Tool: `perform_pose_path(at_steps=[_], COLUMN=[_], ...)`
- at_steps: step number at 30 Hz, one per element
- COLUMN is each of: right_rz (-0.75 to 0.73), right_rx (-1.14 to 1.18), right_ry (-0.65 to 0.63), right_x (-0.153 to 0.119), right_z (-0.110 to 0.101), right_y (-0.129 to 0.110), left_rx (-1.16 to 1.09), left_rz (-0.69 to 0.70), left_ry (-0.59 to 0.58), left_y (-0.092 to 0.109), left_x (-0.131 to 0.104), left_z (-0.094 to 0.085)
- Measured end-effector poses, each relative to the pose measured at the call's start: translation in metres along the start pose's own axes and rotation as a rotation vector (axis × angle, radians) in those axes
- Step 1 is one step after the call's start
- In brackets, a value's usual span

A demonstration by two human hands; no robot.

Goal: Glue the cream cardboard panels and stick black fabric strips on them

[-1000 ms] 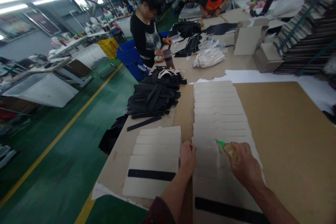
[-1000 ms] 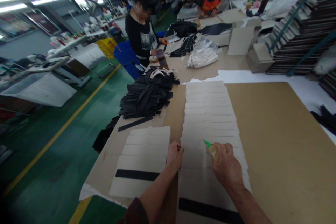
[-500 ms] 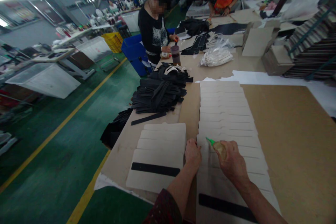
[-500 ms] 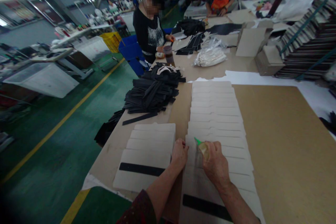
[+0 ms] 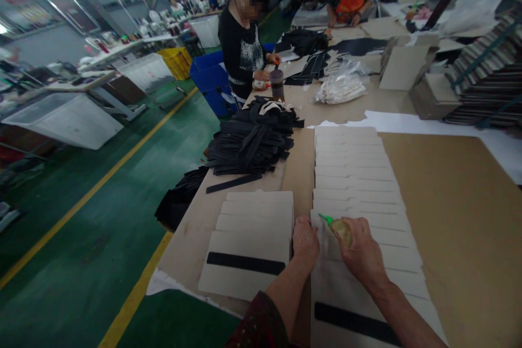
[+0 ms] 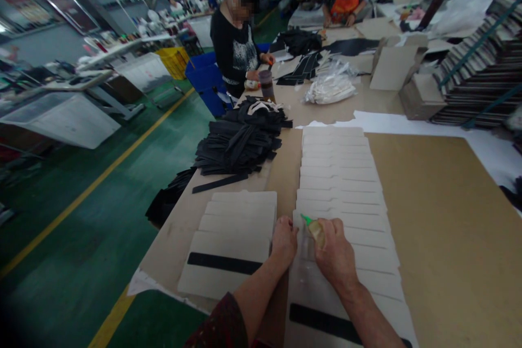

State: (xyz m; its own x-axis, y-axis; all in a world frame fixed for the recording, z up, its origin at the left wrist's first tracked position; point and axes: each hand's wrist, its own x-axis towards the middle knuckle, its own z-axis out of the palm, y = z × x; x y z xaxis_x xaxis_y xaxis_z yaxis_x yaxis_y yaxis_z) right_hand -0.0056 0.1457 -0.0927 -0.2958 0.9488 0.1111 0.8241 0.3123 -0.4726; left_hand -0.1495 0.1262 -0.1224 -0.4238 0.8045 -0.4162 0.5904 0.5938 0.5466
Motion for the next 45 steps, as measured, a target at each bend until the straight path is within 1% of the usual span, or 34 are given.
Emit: perform_pose_path(at_steps=[3,7,9,13,16,19,23,26,28,33,36,38,42,45], right_rz=[0.009,0.001,0.009,0.038,0.033,0.029,0.035,0.034,0.041,0.052,0.022,0.027,0.091,0.089], right_rx=[0.001,0.061,0.128,0.213,0.218,0.212,0.167,0.125,0.090,0.031,0.038,0.028,0.012,0.019], right_ry=[0.011,0.002,0.053,0.222,0.278,0.239,0.105,0.026,0.002,0.006,-0.033,-0.044,0.033,0.036], right_x=[-0.001,-0.001,-0.001,0.003,0.012,0.024,0.036,0.038,0.038,0.038,0.038,0.038,0.034,0.032], right_z=[0.000,0.007,0.008,0.003,0.000,0.004,0.009,0.007,0.003,0.000,0.002,0.000,-0.007,-0.005], right_y=[0.000,-0.005,-0.002,0.012,0.017,0.012,0.005,0.007,0.011,0.011,0.008,0.010,0.021,0.022], left_rx=[-0.004,0.019,0.047,0.113,0.162,0.224,0.315,0.378,0.411,0.455,0.467,0.477,0.494,0.493], left_rz=[0.013,0.020,0.022,0.052,0.090,0.115,0.153,0.168,0.171,0.175,0.189,0.191,0.170,0.173], left_ry=[-0.003,-0.024,-0.034,-0.049,-0.065,-0.099,-0.151,-0.179,-0.197,-0.219,-0.222,-0.228,-0.249,-0.248], left_y=[0.000,0.002,0.004,0.009,0.012,0.015,0.021,0.025,0.028,0.031,0.032,0.032,0.031,0.032], left_x=[-0.001,-0.002,-0.003,-0.005,-0.004,0.000,0.005,0.007,0.009,0.011,0.012,0.013,0.016,0.016], left_z=[-0.001,-0.004,-0.006,-0.011,-0.016,-0.021,-0.027,-0.031,-0.033,-0.036,-0.037,-0.036,-0.033,-0.033])
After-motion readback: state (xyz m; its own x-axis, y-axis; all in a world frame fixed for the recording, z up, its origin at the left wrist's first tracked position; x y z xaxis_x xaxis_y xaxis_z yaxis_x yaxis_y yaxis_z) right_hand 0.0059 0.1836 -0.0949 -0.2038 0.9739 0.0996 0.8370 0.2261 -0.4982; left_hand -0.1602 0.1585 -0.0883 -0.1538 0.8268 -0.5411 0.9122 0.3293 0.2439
